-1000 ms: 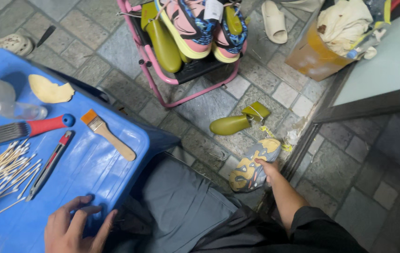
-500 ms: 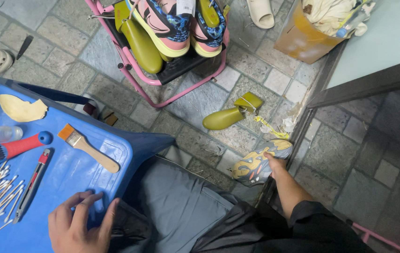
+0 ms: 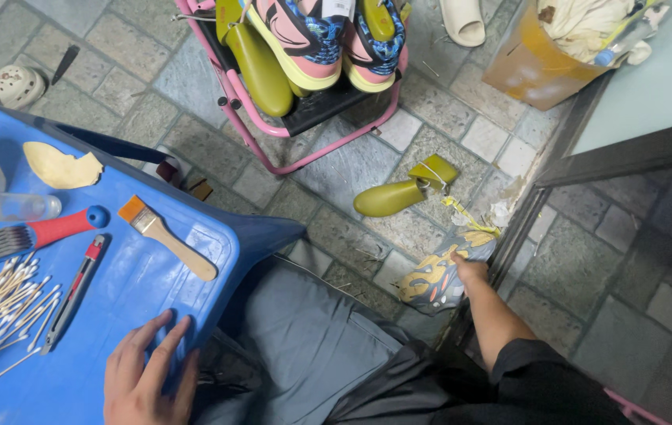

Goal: The person pours a liquid from a large bottle into a small applicator bottle. They then apply the liquid to the sole of a grey sneaker using the applicator. The person places the shoe on the floor and picks up a small piece of material from the table.

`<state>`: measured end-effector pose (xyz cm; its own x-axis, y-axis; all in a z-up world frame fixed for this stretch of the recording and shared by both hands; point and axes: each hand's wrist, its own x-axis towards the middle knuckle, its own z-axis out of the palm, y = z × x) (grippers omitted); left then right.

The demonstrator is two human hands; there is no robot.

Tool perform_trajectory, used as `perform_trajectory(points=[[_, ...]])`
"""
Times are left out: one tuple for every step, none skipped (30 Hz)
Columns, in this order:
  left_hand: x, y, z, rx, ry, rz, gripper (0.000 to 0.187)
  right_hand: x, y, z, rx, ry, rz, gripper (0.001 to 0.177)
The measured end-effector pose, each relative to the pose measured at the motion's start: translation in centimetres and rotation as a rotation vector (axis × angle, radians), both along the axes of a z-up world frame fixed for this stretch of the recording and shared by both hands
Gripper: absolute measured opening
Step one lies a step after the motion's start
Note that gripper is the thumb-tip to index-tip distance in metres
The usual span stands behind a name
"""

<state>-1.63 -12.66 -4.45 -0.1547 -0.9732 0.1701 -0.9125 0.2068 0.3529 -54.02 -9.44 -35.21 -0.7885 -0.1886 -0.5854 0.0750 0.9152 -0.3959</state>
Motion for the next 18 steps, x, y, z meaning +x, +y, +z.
perform_trajectory(points=[[0.1,-0.1,0.1,-0.008,-0.005,-0.018,0.053,0.0,-0.1,0.1,-0.020,-0.048,-0.011,0.084],[0.1,-0.2,0.1,-0.016,0.009,-0.016,0.053,0.0,-0.1,0.2,-0.012,-0.065,-0.022,0.083],[0.0,-0.2,0.1,-0.023,0.024,-0.014,0.052,-0.1,-0.1,0.2,-0.004,-0.082,-0.033,0.081],[-0.1,-0.3,0.2,-0.031,0.038,-0.015,0.051,0.0,-0.2,0.3,0.004,-0.099,-0.046,0.080],[-0.4,-0.3,0.2,-0.035,0.044,0.006,0.050,0.1,-0.1,0.4,-0.001,-0.076,-0.010,0.079],[-0.7,-0.3,0.2,-0.039,0.051,0.028,0.050,0.2,0.0,0.5,-0.006,-0.052,0.027,0.079],[-0.8,-0.2,0.2,-0.044,0.059,0.050,0.049,0.3,0.1,0.5,-0.011,-0.028,0.064,0.078],[-0.9,-0.3,0.3,-0.053,0.063,0.047,0.048,0.3,0.1,0.6,-0.045,-0.029,0.085,0.079],[-0.9,-0.4,0.4,-0.061,0.068,0.043,0.047,0.4,0.1,0.6,-0.079,-0.029,0.105,0.079],[-1.0,-0.5,0.4,-0.071,0.073,0.038,0.046,0.5,-0.1,0.6,-0.114,-0.029,0.123,0.079],[-1.0,-0.5,0.5,-0.067,0.077,0.045,0.046,0.5,-0.3,0.5,-0.099,-0.083,0.097,0.080],[-1.1,-0.5,0.5,-0.062,0.080,0.051,0.046,0.5,-0.6,0.5,-0.084,-0.136,0.069,0.081],[-1.2,-0.6,0.6,-0.056,0.083,0.057,0.045,0.6,-0.7,0.5,-0.068,-0.190,0.042,0.081],[-1.2,-0.6,0.6,-0.053,0.089,0.056,0.045,0.6,-0.7,0.5,-0.035,-0.150,0.069,0.081],[-1.2,-0.6,0.7,-0.050,0.095,0.054,0.044,0.7,-0.7,0.5,-0.001,-0.109,0.096,0.081],[-1.2,-0.6,0.7,-0.046,0.100,0.054,0.044,0.7,-0.7,0.5,0.033,-0.069,0.125,0.080],[-1.2,-0.6,0.9,-0.035,0.098,0.055,0.044,0.8,-0.7,0.6,0.072,0.023,0.180,0.083],[-1.3,-0.6,1.0,-0.026,0.096,0.057,0.044,0.8,-0.9,0.6,0.110,0.115,0.236,0.085]])
